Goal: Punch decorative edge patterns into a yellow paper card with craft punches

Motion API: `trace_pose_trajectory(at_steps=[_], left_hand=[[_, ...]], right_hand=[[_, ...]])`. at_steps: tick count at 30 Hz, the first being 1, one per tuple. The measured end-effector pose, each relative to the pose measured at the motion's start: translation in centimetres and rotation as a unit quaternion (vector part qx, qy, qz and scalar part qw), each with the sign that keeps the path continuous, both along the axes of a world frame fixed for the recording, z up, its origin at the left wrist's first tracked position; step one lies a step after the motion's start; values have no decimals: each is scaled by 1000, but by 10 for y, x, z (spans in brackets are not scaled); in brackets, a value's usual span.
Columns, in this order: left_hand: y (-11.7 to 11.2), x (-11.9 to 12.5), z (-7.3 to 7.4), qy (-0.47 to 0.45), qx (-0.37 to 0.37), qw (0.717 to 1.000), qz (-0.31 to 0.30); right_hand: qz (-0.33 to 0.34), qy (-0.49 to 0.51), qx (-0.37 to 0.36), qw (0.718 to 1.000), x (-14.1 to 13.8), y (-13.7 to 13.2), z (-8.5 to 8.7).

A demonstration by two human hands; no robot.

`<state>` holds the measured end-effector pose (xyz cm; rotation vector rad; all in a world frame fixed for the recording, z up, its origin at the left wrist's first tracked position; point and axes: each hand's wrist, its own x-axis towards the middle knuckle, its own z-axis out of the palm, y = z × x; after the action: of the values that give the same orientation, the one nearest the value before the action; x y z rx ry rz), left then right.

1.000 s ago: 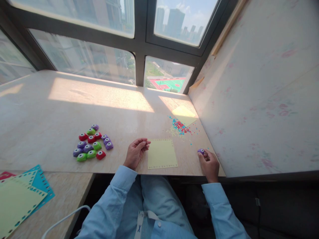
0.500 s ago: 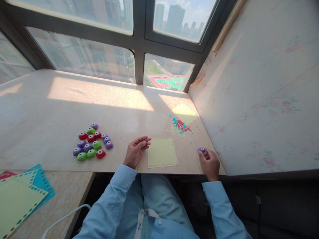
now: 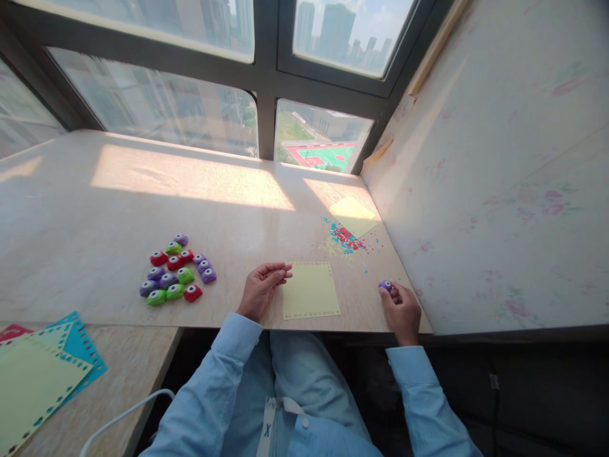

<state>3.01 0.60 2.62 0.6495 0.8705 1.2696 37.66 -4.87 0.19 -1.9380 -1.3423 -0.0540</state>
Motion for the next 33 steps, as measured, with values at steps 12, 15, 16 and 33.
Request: trace_pose_trajectory(at_steps=[12,15,16,33], left_hand=[[1,-1,1,-18,-11,1000,10],[1,-1,1,-12,-7,1000,10],[1,-1,0,-10,-6,1000,9],[3,1,-2,9,3,1000,30]], right_hand=[[3,-13,9,1000,0,0,0],[2,-14,10,1000,-1,0,0],[2,-15,10,1000,-1,0,0],[0,-5,4,1000,-1,-1,0]])
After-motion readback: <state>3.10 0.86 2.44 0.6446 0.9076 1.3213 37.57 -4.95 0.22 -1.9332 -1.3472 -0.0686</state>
